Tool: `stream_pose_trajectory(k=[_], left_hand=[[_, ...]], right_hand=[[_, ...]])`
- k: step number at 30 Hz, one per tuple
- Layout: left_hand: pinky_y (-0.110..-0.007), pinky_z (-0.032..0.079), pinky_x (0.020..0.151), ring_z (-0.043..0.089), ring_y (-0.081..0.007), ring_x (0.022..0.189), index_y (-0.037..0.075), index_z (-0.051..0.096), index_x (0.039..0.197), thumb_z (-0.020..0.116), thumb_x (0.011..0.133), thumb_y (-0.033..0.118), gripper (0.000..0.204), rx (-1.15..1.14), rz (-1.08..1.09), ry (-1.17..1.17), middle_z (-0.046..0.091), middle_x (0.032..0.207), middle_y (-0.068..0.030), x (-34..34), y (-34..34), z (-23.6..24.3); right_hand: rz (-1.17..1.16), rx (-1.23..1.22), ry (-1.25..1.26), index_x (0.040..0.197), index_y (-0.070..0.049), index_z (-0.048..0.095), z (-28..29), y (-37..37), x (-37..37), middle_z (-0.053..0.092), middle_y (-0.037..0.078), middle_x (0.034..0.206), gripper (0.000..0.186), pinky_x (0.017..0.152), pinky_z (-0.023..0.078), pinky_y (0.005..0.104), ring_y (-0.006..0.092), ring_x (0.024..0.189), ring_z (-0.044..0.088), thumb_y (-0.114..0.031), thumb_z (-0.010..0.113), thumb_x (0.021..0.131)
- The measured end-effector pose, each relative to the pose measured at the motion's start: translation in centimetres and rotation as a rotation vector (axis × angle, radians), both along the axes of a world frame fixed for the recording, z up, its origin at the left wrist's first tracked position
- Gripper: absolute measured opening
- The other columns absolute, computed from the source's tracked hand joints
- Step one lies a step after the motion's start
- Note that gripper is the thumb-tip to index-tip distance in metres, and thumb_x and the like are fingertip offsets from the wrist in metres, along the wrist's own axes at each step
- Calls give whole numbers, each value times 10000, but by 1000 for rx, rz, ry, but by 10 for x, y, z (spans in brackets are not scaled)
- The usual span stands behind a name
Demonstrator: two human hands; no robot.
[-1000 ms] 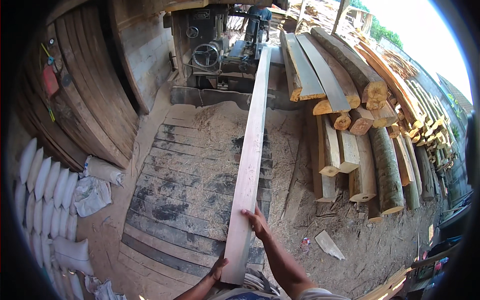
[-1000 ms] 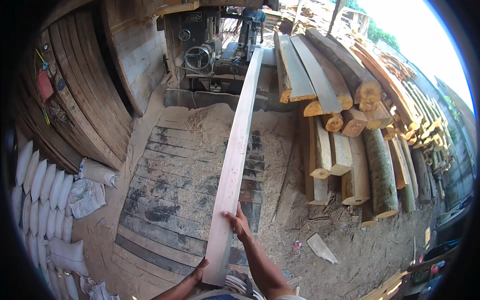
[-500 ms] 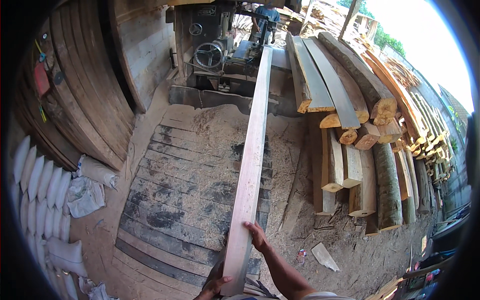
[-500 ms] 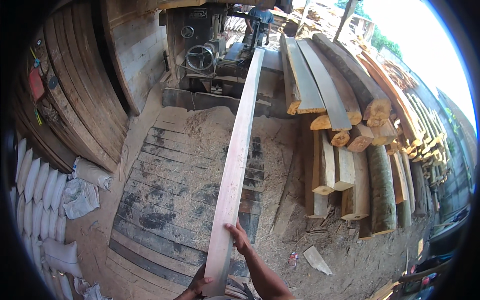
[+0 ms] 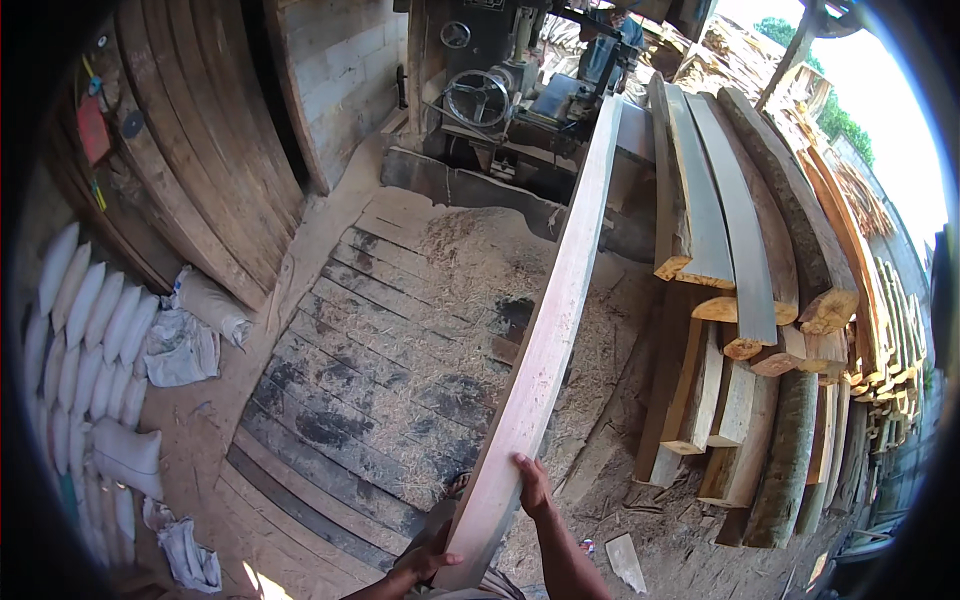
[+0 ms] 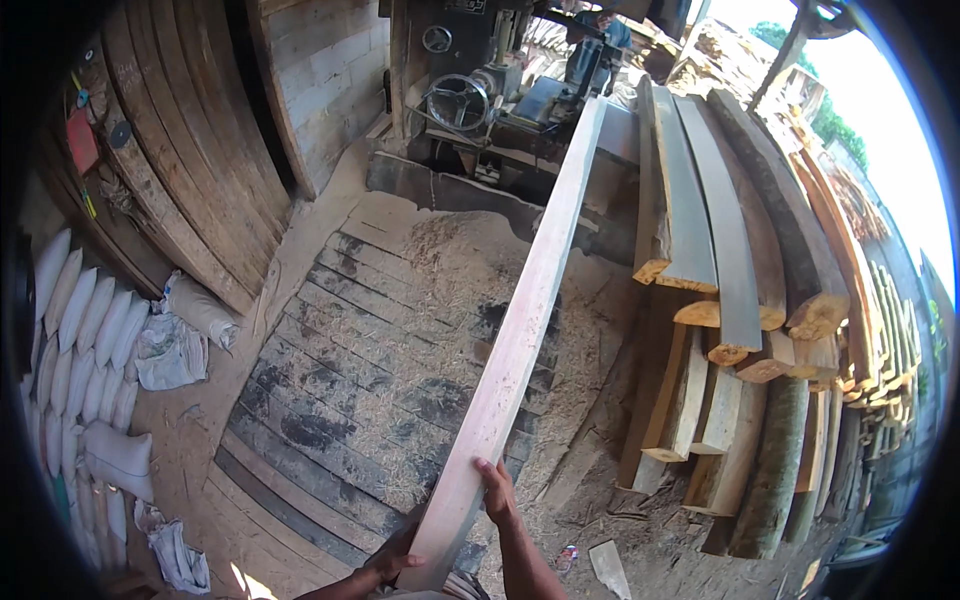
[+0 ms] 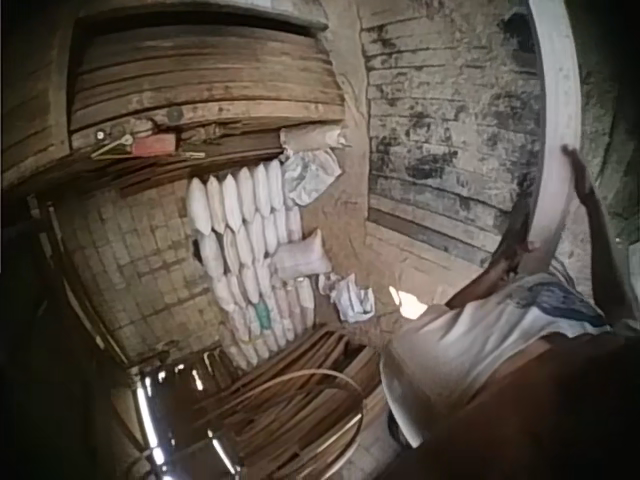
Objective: The person passes long wooden beams through a thickness planer multiple times, adjusting the machine height between passes and measuring the thickness with a tape measure.
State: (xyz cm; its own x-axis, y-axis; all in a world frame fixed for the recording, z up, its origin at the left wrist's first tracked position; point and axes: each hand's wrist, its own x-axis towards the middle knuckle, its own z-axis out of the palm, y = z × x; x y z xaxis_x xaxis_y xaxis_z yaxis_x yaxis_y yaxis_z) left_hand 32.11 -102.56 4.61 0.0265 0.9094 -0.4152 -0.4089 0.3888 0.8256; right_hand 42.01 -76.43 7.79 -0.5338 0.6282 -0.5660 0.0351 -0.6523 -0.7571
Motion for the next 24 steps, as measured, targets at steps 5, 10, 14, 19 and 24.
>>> stream_pose_trajectory(k=[5, 10, 14, 19, 24], left_hand=[[-395, 228, 1124, 267, -279, 1386, 23, 113, 1516, 730, 699, 399, 1091, 8, 111, -79, 278, 1506, -185, -20, 77, 28], [-395, 223, 1130, 261, -270, 1404, 23, 179, 1511, 702, 675, 477, 1086, 45, 127, -1, 288, 1513, -178, -47, 156, 43], [-399, 202, 1138, 239, -276, 1413, 18, 157, 1515, 706, 674, 491, 1110, 60, 61, 6, 254, 1527, -186, -74, 213, 38], [-397, 191, 1140, 218, -286, 1417, 21, 111, 1522, 713, 669, 500, 1149, 11, 37, 27, 237, 1531, -196, -100, 295, 28], [-389, 242, 1117, 319, -302, 1360, -6, 119, 1508, 711, 687, 523, 1142, 19, 111, -13, 319, 1480, -227, -124, 400, 31]], right_hand=[[-13, 34, -23, 1285, 20, 480, 22, 65, -27, 592, 146, 1167, 645, 927, 460, 373, 255, 1037, 589, -442, 587, 848], [-36, -27, 30, 1335, -5, 443, -17, 138, -37, 563, 142, 1224, 610, 951, 430, 354, 237, 1093, 555, -363, 602, 867], [-7, -42, 40, 1338, -2, 439, -20, 199, -57, 562, 138, 1221, 635, 959, 421, 358, 246, 1096, 553, -379, 608, 855], [8, -35, 39, 1321, 8, 445, -44, 293, -79, 561, 135, 1219, 627, 989, 398, 364, 249, 1120, 539, -382, 599, 854], [-19, -33, 136, 1358, 17, 405, -37, 394, -110, 537, 142, 1243, 658, 975, 403, 361, 246, 1118, 528, -372, 589, 860]])
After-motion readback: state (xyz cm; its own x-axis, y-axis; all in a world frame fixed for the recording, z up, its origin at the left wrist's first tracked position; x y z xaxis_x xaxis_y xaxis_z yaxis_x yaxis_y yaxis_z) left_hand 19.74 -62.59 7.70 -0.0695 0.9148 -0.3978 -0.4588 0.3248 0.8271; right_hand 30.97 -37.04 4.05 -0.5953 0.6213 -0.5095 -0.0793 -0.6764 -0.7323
